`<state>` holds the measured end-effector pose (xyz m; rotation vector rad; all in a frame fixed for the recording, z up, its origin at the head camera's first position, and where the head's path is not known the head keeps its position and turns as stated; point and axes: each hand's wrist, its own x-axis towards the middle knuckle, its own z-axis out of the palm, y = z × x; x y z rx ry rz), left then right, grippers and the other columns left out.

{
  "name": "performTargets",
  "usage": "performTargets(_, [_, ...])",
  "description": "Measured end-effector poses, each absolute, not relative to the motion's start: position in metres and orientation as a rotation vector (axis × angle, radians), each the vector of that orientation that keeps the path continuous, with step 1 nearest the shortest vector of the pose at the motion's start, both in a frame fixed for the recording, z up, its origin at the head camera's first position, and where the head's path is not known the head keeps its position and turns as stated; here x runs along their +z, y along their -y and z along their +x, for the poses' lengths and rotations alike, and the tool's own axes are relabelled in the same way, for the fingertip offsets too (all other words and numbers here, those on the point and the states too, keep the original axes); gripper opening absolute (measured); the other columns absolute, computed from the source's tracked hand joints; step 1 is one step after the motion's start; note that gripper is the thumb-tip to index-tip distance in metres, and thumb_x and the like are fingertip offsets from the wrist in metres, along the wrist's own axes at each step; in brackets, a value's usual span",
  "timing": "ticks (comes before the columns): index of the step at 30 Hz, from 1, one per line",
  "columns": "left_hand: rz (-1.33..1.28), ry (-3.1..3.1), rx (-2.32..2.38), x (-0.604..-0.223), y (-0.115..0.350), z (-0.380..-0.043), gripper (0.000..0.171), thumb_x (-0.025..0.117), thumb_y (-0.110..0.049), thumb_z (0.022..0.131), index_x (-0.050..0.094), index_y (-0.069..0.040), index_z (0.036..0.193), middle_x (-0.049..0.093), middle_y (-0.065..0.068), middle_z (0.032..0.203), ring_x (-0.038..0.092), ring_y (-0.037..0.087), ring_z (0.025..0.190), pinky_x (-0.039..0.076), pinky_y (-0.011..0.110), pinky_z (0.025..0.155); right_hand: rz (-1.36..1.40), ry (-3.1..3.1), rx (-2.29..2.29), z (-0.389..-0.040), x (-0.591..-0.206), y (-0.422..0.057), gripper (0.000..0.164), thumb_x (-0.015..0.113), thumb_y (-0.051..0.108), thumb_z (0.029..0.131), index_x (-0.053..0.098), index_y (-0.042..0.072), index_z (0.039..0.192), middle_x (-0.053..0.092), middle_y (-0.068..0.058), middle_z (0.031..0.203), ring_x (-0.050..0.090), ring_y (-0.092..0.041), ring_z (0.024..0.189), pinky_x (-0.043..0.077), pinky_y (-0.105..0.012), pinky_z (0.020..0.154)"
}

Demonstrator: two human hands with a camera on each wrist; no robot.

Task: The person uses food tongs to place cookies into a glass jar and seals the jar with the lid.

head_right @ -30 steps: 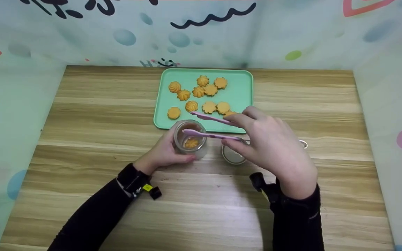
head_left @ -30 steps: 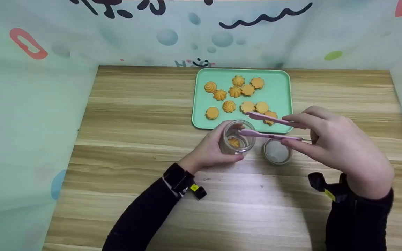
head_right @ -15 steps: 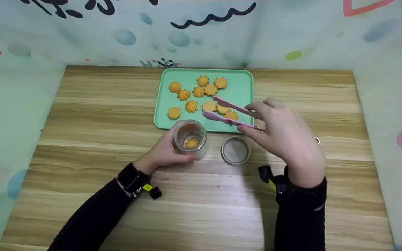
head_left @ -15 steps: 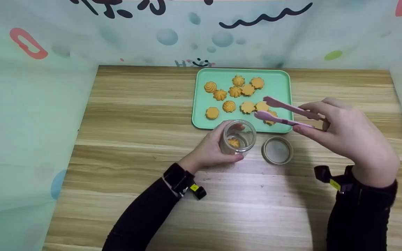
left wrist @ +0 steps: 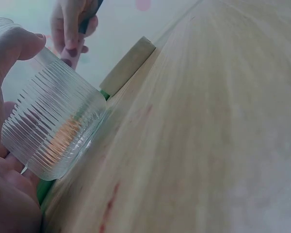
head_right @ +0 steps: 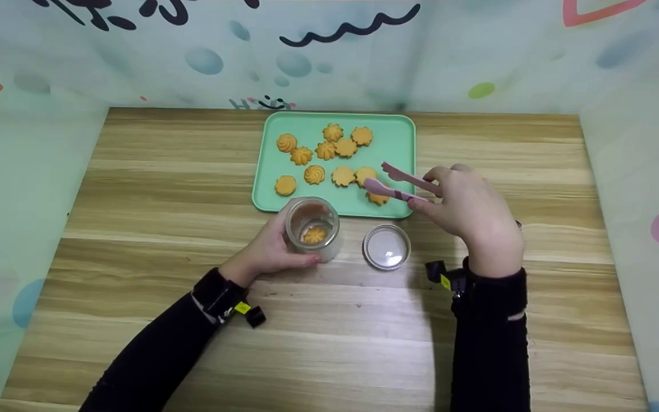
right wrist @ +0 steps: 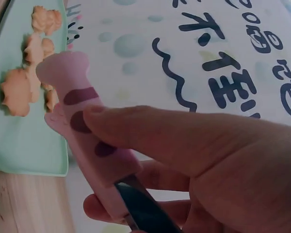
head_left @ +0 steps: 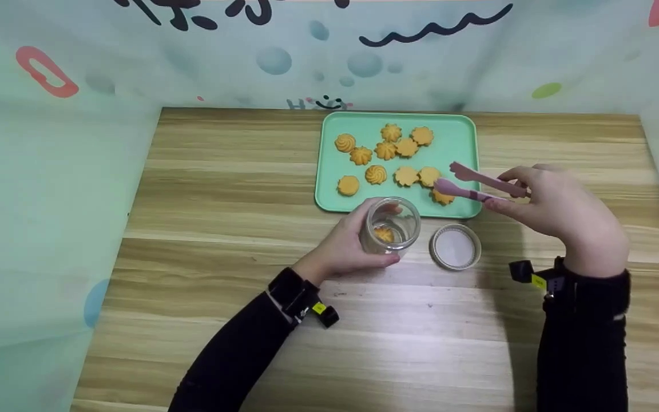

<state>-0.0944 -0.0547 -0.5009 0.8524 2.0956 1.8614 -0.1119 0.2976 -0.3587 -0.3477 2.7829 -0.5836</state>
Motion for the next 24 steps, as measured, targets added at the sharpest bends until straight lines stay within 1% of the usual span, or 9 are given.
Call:
performTargets(3, [0.852,-2.091,1.862,-0.5008,0.0546,-0.0943,0.094,0.101,-0.025,0.078,0.05,-0.022,0.157,0.065,0.003,0.15,0.059,0.019,0.14,0.039,0.038,0.126,-0.322,-2.757,-0.585,-0.1141,-0.3606,-0.2983,0.065,0.073,0.05,0.104,0.066,-0.003,0.14,0.071,-0.023,0.112,0.062,-0.037,0.101,0.05,-0.053,0.081])
performTargets(7, [0.849,-2.088,1.863,-0.5007,0.0544,-0.0944,0.095,0.101,-0.025,0.078,0.05,-0.022,0.157,0.065,0.002,0.15,0.059,0.019,0.14,0.039,0.038,0.127,-0.308,-2.735,-0.584,-0.1152,-0.3613,-0.2993,0.066,0.072,0.05,0.105,0.064,-0.003,0.143,0.07,-0.024,0.114,0.062,-0.038,0.102,0.05,-0.055,0.083])
performTargets(10, [0.844,-2.091,1.864,-0.5007,0.0544,-0.0943,0.095,0.101,-0.023,0.078,0.05,-0.022,0.157,0.065,0.002,0.15,0.059,0.019,0.14,0.038,0.038,0.127,-0.324,-2.719,-0.566,-0.1166,-0.3625,-0.2998,0.066,0.071,0.05,0.105,0.064,-0.004,0.143,0.07,-0.023,0.111,0.062,-0.037,0.099,0.051,-0.056,0.082])
performTargets(14, [0.84,-2.096,1.862,-0.5011,0.0545,-0.0939,0.094,0.1,-0.022,0.078,0.05,-0.021,0.157,0.065,0.003,0.15,0.059,0.02,0.14,0.038,0.038,0.127,-0.339,-2.693,-0.553,-0.1188,-0.3655,-0.2986,0.061,0.073,0.046,0.105,0.066,-0.003,0.141,0.073,-0.017,0.104,0.063,-0.032,0.093,0.05,-0.049,0.077])
performTargets(17, [0.84,-2.094,1.861,-0.5013,0.0544,-0.0939,0.093,0.1,-0.022,0.078,0.05,-0.021,0.157,0.065,0.003,0.15,0.059,0.021,0.14,0.038,0.038,0.127,-0.325,-2.667,-0.568,-0.1201,-0.3673,-0.2976,0.058,0.073,0.044,0.105,0.067,-0.002,0.141,0.074,-0.015,0.103,0.063,-0.03,0.091,0.049,-0.045,0.075])
performTargets(24, [0.833,-2.069,1.875,-0.4995,0.054,-0.0939,0.093,0.1,-0.021,0.078,0.05,-0.021,0.157,0.065,0.005,0.149,0.06,0.024,0.139,0.04,0.038,0.126,-0.356,-2.649,-0.54,-0.1206,-0.3697,-0.2937,0.055,0.072,0.043,0.106,0.07,-0.002,0.136,0.074,-0.014,0.104,0.063,-0.03,0.092,0.05,-0.045,0.076])
